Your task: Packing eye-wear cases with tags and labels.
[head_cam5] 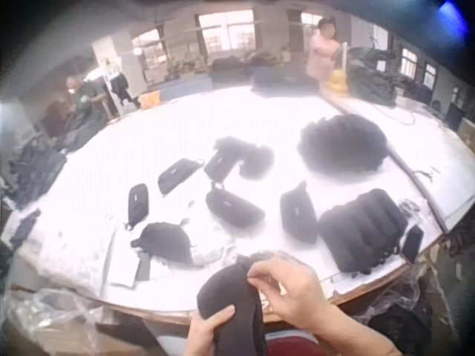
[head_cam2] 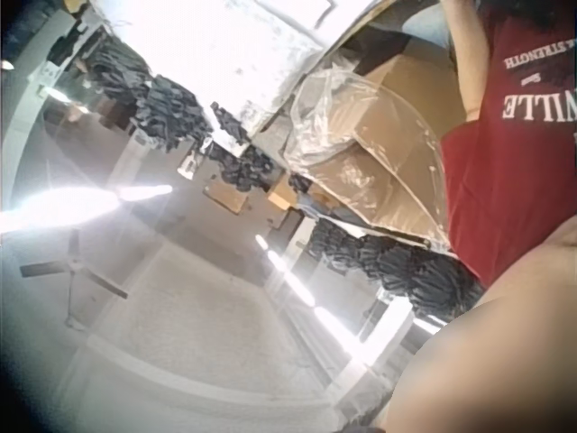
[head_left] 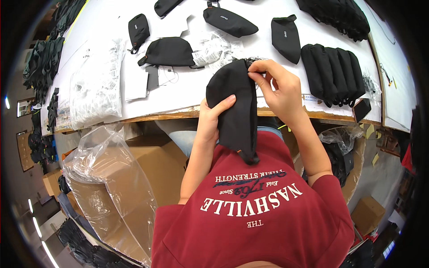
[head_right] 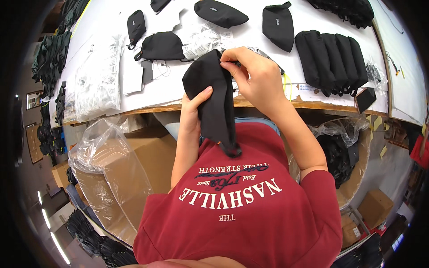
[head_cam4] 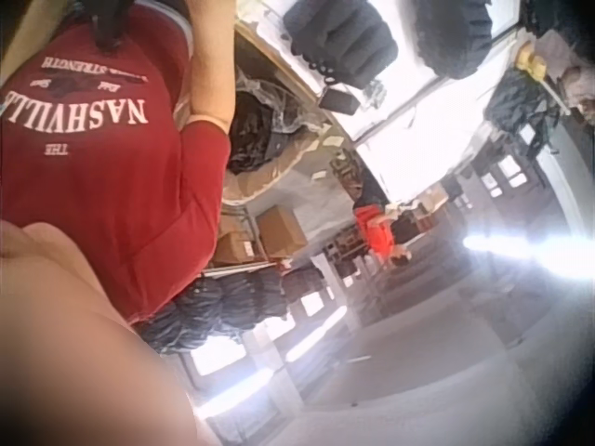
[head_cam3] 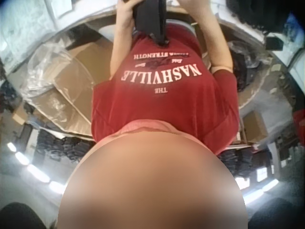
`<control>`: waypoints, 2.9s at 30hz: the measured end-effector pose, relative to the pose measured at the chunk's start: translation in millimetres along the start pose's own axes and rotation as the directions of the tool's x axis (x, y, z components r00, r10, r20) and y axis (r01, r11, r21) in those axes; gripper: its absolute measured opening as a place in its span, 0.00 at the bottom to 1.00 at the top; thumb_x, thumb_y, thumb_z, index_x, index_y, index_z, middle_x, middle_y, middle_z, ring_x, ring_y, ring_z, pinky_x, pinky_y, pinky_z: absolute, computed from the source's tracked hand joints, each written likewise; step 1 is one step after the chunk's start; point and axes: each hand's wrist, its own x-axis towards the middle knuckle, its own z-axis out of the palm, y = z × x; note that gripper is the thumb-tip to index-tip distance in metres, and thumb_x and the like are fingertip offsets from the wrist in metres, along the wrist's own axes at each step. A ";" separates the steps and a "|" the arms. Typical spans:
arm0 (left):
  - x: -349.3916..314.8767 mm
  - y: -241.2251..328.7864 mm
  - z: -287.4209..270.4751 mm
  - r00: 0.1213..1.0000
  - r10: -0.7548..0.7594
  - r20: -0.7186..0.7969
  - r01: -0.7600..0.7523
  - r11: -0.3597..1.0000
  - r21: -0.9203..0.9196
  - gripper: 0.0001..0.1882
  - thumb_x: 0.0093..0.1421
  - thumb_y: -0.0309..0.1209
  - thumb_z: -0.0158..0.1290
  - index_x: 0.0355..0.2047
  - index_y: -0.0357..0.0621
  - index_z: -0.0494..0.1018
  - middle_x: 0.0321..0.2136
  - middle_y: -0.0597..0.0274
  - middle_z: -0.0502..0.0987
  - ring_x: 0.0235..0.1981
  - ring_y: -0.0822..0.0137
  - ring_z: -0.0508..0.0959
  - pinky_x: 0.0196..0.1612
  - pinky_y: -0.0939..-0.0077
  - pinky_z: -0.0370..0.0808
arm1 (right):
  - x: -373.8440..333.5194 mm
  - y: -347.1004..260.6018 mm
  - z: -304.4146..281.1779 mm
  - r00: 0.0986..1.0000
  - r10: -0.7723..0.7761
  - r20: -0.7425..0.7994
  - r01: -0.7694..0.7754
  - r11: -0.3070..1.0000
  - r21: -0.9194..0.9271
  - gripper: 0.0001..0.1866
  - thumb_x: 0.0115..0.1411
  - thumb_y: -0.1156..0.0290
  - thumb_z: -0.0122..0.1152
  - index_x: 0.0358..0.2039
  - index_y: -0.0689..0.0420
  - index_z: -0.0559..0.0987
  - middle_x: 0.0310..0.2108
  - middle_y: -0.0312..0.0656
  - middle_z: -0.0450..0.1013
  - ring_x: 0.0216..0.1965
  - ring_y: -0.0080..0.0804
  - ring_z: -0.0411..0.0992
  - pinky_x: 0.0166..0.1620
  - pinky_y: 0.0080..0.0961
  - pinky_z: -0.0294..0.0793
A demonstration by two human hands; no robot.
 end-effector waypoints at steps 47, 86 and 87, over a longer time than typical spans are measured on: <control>-91.4 104.9 91.0 -0.356 0.925 0.134 -0.851 -0.262 -0.456 0.18 0.56 0.27 0.51 0.49 0.45 0.68 0.53 0.59 0.65 0.55 0.64 0.63 0.53 0.72 0.66 | -41.8 32.8 -9.9 0.549 0.681 0.485 -0.674 0.017 0.738 0.12 0.57 0.71 0.57 0.41 0.58 0.72 0.27 0.38 0.72 0.25 0.22 0.69 0.30 0.19 0.70; -14.6 44.4 -40.7 0.873 0.307 0.379 -0.488 0.536 0.688 0.23 0.49 0.47 0.60 0.33 0.35 0.77 0.27 0.63 0.65 0.33 0.68 0.65 0.39 0.79 0.61 | -14.8 22.3 -51.9 0.733 0.202 0.650 -0.411 0.892 0.186 0.18 0.42 0.76 0.67 0.38 0.53 0.83 0.24 0.35 0.69 0.24 0.19 0.64 0.25 0.17 0.61; -13.4 41.5 -40.1 0.876 0.275 0.396 -0.481 0.551 0.682 0.25 0.49 0.48 0.59 0.34 0.36 0.77 0.29 0.63 0.65 0.34 0.68 0.64 0.38 0.79 0.61 | -20.2 28.5 -55.5 0.735 0.185 0.653 -0.411 0.887 0.212 0.18 0.45 0.76 0.67 0.40 0.52 0.82 0.24 0.34 0.69 0.23 0.16 0.63 0.23 0.17 0.61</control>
